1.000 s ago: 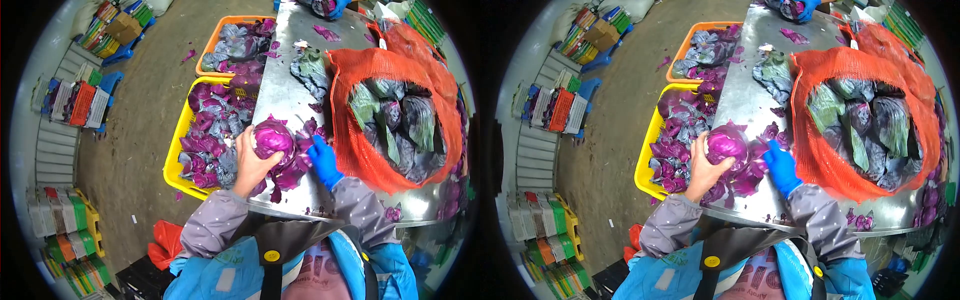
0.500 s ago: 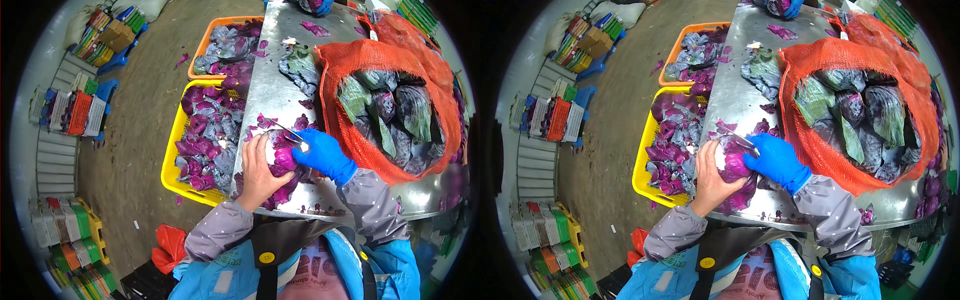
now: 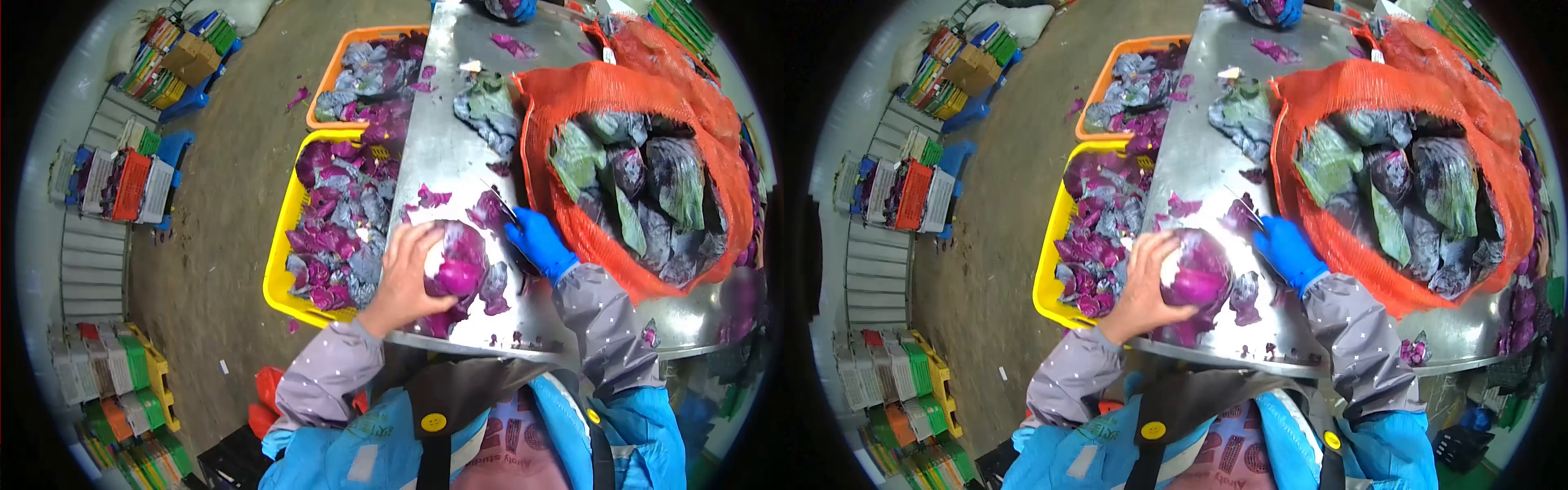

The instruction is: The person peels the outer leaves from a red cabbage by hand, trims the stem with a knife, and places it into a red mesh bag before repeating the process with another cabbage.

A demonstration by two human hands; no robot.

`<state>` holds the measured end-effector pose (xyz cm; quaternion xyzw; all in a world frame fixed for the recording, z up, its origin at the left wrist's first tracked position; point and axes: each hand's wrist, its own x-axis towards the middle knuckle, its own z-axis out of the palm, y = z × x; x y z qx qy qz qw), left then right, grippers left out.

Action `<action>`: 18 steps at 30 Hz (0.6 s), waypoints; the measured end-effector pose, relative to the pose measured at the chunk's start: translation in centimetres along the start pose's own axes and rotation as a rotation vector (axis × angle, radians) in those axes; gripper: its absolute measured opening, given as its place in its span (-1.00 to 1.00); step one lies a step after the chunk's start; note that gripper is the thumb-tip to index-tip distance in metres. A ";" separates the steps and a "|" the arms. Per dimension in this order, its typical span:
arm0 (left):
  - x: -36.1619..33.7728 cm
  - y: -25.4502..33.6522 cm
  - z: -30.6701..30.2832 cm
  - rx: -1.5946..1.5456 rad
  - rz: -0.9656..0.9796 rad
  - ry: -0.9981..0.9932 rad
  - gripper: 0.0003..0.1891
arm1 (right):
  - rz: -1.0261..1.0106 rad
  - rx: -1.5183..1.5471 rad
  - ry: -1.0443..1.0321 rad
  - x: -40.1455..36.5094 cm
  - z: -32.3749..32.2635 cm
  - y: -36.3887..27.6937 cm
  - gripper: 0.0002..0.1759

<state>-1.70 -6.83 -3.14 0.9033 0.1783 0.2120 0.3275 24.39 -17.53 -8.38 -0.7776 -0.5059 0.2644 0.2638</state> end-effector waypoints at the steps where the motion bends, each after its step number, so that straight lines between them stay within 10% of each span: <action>1: 0.2 0.3 -0.5 -0.003 -0.029 -0.001 0.03 | -0.115 -0.065 0.070 -0.9 -1.2 -3.6 -0.45; 7: 1.0 2.0 0.9 -0.068 -0.186 0.154 0.04 | -0.364 -0.023 0.129 -1.9 -1.8 -8.3 -0.45; 18: 2.3 2.8 3.6 0.083 -0.133 0.277 0.02 | -0.231 -0.019 0.004 -5.5 -3.9 -10.4 -0.38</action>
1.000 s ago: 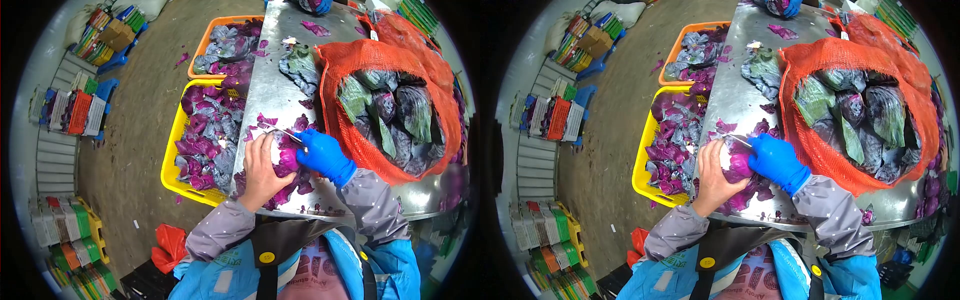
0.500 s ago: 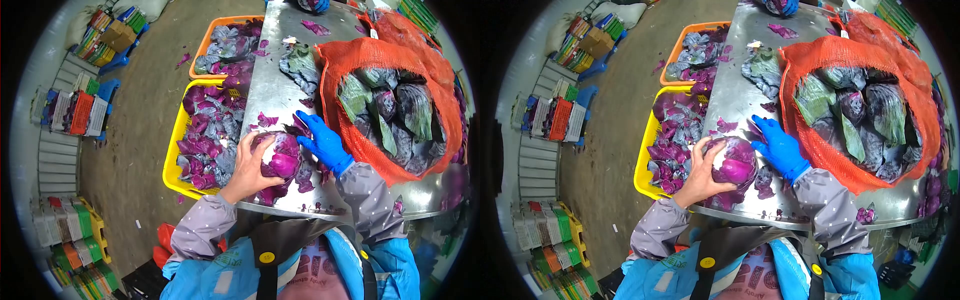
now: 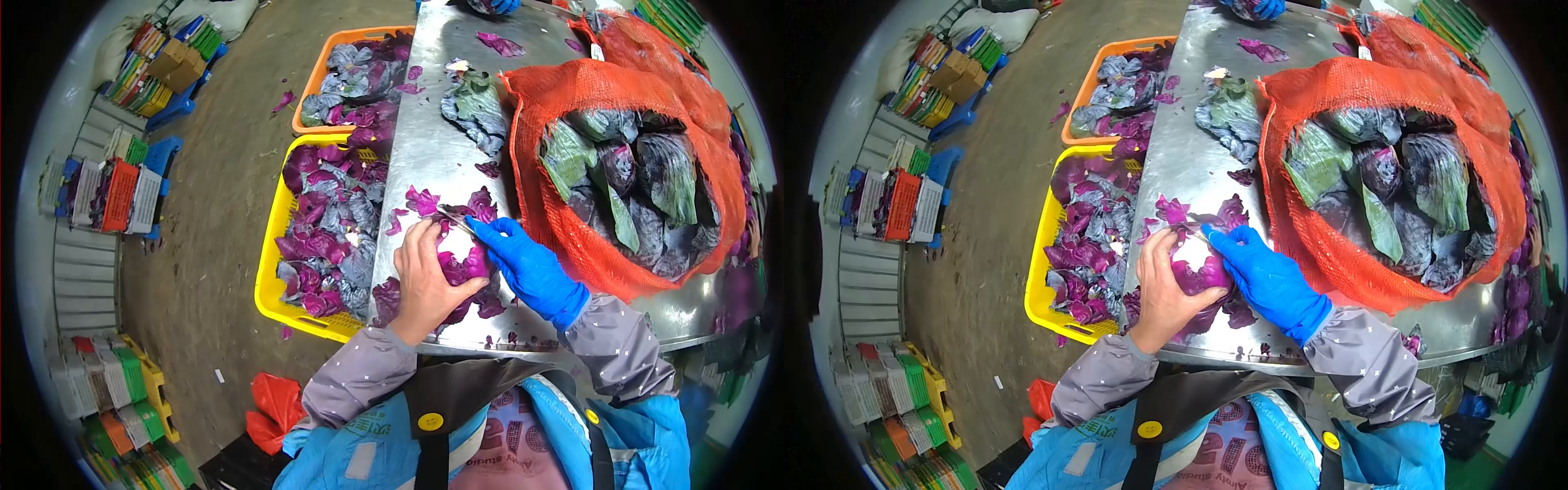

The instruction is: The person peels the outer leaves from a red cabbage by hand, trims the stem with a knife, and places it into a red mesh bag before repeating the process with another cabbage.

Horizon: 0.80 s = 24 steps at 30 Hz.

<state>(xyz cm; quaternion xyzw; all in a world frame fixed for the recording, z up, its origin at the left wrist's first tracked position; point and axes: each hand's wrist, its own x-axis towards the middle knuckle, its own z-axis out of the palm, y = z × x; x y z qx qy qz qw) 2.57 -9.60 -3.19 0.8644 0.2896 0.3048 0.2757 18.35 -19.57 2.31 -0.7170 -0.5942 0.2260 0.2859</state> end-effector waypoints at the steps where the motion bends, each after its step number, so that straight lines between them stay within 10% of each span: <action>1: 0.1 0.1 0.0 -0.003 0.003 -0.004 0.02 | 0.005 -0.001 0.003 0.0 0.1 0.1 -0.38; 24: 0.7 2.3 1.5 0.209 0.048 -0.079 0.04 | -0.016 -0.526 -0.338 9.3 -1.2 3.8 -0.74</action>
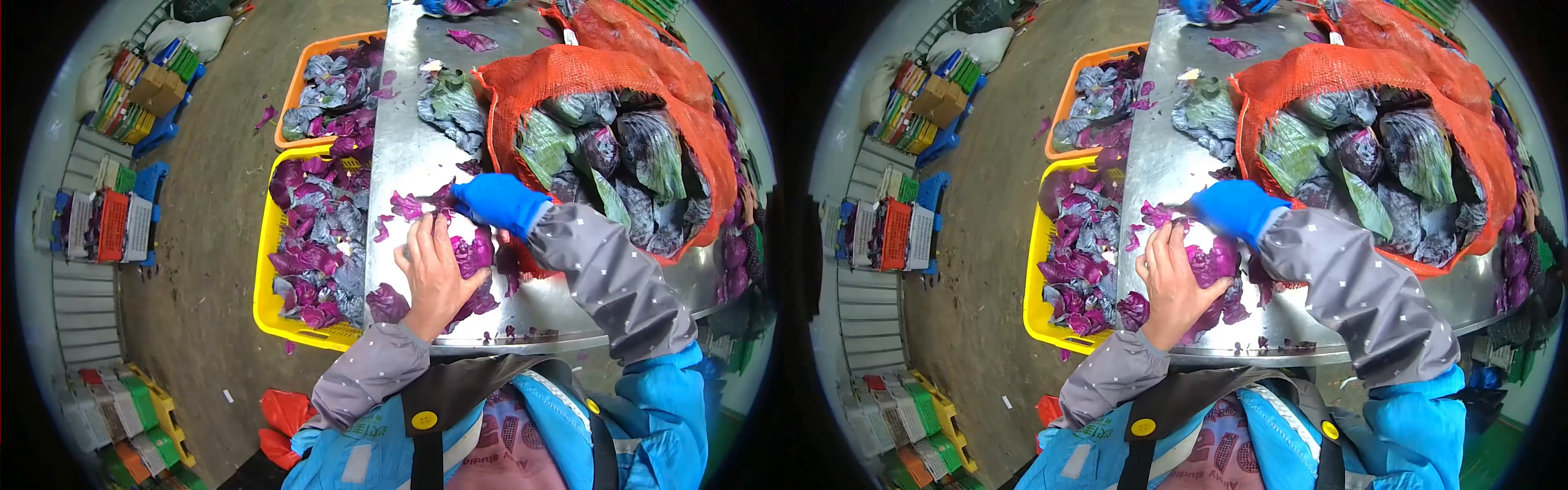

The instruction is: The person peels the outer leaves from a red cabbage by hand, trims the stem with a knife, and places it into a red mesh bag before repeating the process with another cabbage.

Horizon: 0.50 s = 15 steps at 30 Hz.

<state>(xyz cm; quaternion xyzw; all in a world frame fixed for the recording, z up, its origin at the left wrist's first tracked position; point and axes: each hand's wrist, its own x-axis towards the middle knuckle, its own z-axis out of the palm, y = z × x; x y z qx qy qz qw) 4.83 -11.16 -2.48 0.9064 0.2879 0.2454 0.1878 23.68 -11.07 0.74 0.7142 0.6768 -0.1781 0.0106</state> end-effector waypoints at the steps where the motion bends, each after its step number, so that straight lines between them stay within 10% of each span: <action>1: -0.4 0.0 0.0 -0.005 0.025 0.002 0.04 | 0.163 0.027 -0.239 0.0 -2.9 -0.5 -0.78; 6: -5.1 -1.7 1.3 -0.004 0.077 0.135 0.08 | 0.146 0.089 0.056 1.5 7.5 2.4 -0.78; 10: -4.3 -3.0 -0.4 -0.141 -0.038 0.127 0.07 | 0.191 0.520 0.440 0.9 5.6 2.7 -0.75; 15: -3.8 -2.5 -0.3 -0.168 -0.109 0.154 0.10 | 0.110 0.794 0.396 -4.1 0.9 -1.7 -0.45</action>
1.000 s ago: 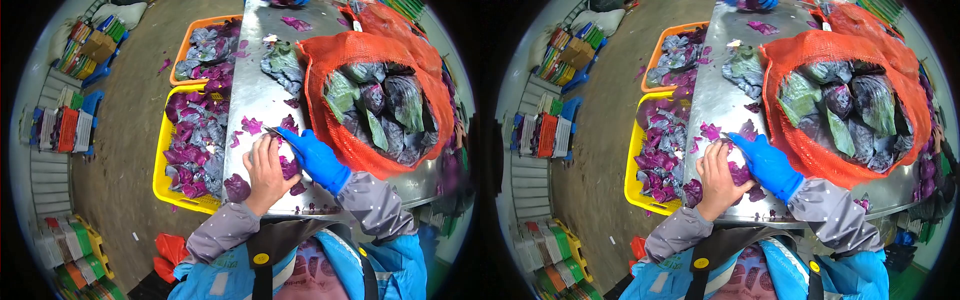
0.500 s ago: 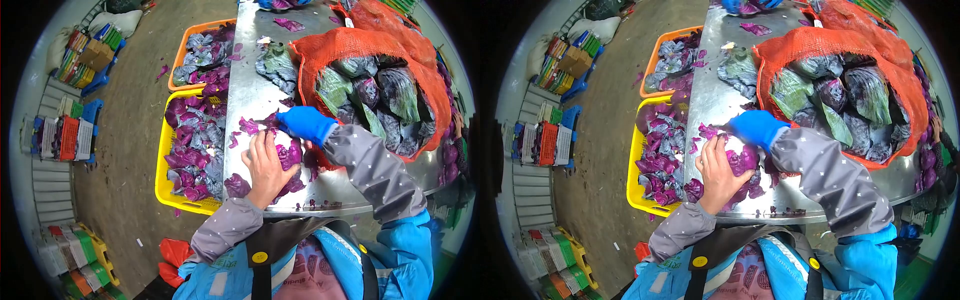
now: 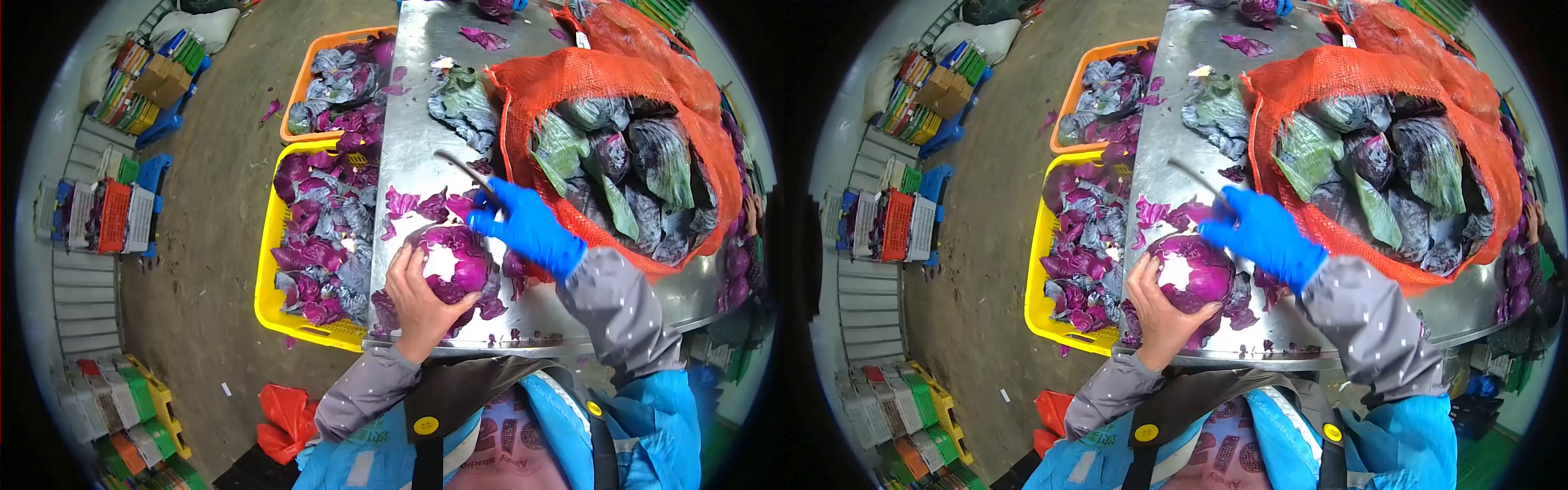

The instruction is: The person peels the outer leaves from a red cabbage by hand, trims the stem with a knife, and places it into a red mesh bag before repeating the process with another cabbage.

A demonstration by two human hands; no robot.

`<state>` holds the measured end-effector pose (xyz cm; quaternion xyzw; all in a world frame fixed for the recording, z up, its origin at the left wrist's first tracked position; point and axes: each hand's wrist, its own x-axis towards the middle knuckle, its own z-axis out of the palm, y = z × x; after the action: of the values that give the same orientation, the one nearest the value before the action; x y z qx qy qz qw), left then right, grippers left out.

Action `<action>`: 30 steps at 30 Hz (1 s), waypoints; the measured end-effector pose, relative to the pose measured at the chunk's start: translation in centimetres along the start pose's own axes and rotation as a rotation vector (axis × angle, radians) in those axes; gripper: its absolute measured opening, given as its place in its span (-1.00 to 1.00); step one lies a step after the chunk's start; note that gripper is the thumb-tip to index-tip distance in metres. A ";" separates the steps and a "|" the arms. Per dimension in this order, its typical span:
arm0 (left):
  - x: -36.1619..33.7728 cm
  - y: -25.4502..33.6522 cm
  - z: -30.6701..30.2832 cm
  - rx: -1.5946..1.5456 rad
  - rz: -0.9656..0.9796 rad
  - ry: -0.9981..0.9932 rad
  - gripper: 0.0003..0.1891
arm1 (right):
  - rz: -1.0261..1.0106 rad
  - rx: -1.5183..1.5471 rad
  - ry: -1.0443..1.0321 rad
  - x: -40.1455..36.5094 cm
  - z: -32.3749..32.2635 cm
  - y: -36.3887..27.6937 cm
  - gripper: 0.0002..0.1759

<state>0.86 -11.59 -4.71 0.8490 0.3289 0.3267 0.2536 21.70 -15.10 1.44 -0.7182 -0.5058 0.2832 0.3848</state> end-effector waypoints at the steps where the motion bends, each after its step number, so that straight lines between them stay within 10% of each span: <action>1: 0.2 0.2 0.0 0.041 0.018 -0.001 0.10 | 0.096 -0.167 -0.098 -0.8 -0.2 -1.9 -0.35; 7: 0.4 0.4 0.0 0.035 0.007 -0.015 0.08 | 0.290 -0.078 -0.153 -1.5 1.3 -0.3 -0.26; 14: 0.8 -0.3 0.0 -0.020 0.018 -0.029 0.08 | 0.042 -0.322 -0.085 -2.4 2.6 3.4 -0.42; 20: 1.0 -0.8 -0.7 -0.024 0.089 -0.072 0.10 | 0.253 0.485 0.163 -1.2 4.3 15.6 -0.54; 24: 0.2 -3.2 -1.7 -0.177 0.073 -0.110 0.10 | 0.231 -0.054 0.036 -1.7 2.5 3.6 -0.52; 30: 0.7 -2.4 -2.8 -0.113 0.130 -0.208 0.08 | 0.079 0.231 0.129 -2.1 0.5 -0.6 -0.43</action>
<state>-1.67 -8.86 -4.15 0.8821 0.2265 0.2708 0.3119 20.29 -16.79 1.68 -0.7053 -0.4155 0.3078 0.4850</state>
